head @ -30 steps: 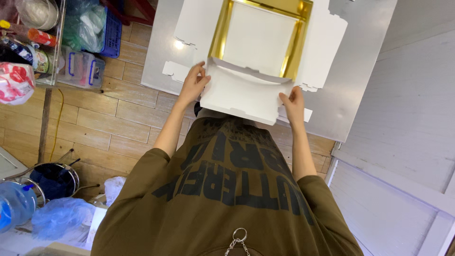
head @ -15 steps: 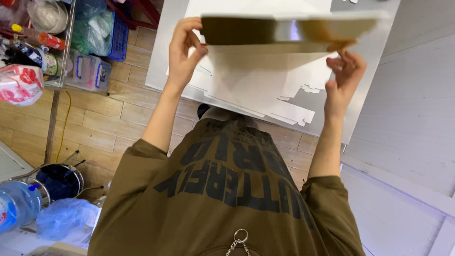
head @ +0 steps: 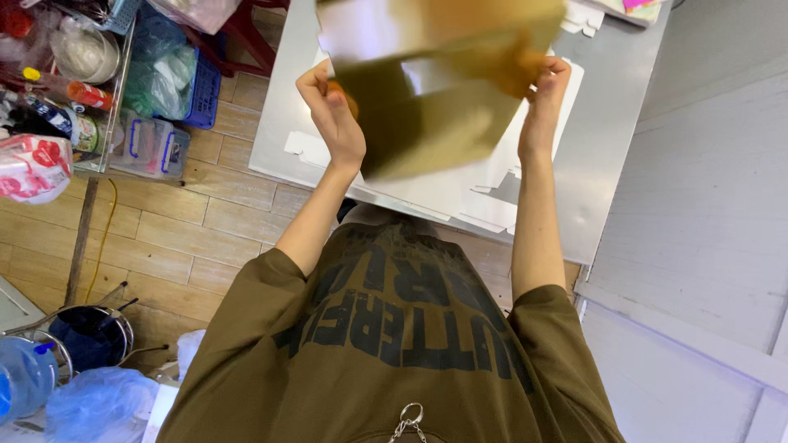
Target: The person assembles a square frame by applying gold tape to the edges of a white board. They fold the taped edges inward to form a box-like structure and then attach a gold frame to the opening.
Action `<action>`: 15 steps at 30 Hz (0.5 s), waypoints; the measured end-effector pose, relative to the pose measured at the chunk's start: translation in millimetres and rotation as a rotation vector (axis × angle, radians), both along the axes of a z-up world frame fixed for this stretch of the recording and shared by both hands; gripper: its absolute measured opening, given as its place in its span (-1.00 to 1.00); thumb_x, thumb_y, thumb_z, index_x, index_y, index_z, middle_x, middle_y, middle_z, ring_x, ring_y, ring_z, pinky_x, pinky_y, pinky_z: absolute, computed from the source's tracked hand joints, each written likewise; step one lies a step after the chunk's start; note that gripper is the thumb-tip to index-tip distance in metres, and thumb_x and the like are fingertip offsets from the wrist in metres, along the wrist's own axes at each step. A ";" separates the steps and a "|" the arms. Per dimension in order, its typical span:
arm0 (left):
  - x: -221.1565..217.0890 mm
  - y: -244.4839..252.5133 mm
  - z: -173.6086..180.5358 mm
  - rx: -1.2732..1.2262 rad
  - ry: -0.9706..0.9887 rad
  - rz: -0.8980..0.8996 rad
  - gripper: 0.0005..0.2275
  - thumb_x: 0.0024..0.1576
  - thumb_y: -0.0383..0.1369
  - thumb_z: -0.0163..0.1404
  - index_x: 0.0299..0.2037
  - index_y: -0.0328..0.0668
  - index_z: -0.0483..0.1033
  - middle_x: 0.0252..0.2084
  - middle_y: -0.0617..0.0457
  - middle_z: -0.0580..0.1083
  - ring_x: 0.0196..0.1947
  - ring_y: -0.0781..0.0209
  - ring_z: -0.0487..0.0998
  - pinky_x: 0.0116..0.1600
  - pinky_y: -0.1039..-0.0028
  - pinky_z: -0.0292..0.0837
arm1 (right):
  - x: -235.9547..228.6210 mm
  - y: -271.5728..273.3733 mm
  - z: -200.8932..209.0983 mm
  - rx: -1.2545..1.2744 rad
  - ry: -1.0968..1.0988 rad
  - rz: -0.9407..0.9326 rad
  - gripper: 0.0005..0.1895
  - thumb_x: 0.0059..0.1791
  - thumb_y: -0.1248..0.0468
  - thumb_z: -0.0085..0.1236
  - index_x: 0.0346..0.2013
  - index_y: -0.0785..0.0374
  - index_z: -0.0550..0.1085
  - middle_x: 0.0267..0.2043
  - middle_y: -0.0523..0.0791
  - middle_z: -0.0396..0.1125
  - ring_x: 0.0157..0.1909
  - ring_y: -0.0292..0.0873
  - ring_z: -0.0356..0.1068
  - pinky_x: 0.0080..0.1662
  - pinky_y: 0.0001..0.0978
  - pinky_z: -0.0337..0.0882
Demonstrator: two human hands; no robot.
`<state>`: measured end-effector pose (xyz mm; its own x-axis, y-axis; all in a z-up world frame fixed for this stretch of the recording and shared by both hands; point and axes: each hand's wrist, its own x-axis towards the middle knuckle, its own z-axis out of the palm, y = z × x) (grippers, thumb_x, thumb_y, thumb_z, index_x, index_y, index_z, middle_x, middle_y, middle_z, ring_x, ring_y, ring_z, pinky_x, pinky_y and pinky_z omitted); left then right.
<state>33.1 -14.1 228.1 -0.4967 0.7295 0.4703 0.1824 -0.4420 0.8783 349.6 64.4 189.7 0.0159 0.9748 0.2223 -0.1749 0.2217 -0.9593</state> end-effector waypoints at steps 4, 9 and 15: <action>-15.1 8.0 12.2 0.241 0.101 -0.218 -0.36 0.20 0.33 -0.21 -0.07 -0.21 0.12 0.15 -0.12 0.42 0.08 0.09 0.46 0.21 0.35 0.40 | 18.6 -3.3 -2.4 0.128 0.022 -0.015 -0.10 0.12 -0.35 -0.05 0.50 0.19 0.05 0.47 -0.07 0.09 0.53 -0.09 0.03 0.54 -0.16 0.00; -26.6 1.5 -0.2 0.167 0.040 -0.345 -0.26 0.05 0.47 -0.24 -0.15 -0.17 0.12 0.21 -0.22 0.39 0.21 0.02 0.47 0.33 0.23 0.42 | 14.7 -19.9 15.8 -0.085 0.003 0.164 -0.08 0.11 -0.33 0.01 0.48 0.31 0.14 0.58 0.02 0.08 0.65 -0.03 -0.02 0.62 -0.09 -0.03; -41.8 -19.6 -24.9 0.104 -0.100 -0.424 -0.27 0.06 0.46 -0.21 -0.17 -0.17 0.10 0.12 -0.18 0.37 0.15 0.08 0.46 0.29 0.23 0.48 | 4.9 -62.0 39.1 0.127 -0.134 0.247 0.05 -0.16 -0.51 0.19 0.27 0.24 0.29 0.44 0.01 0.17 0.55 -0.07 0.14 0.56 -0.12 0.13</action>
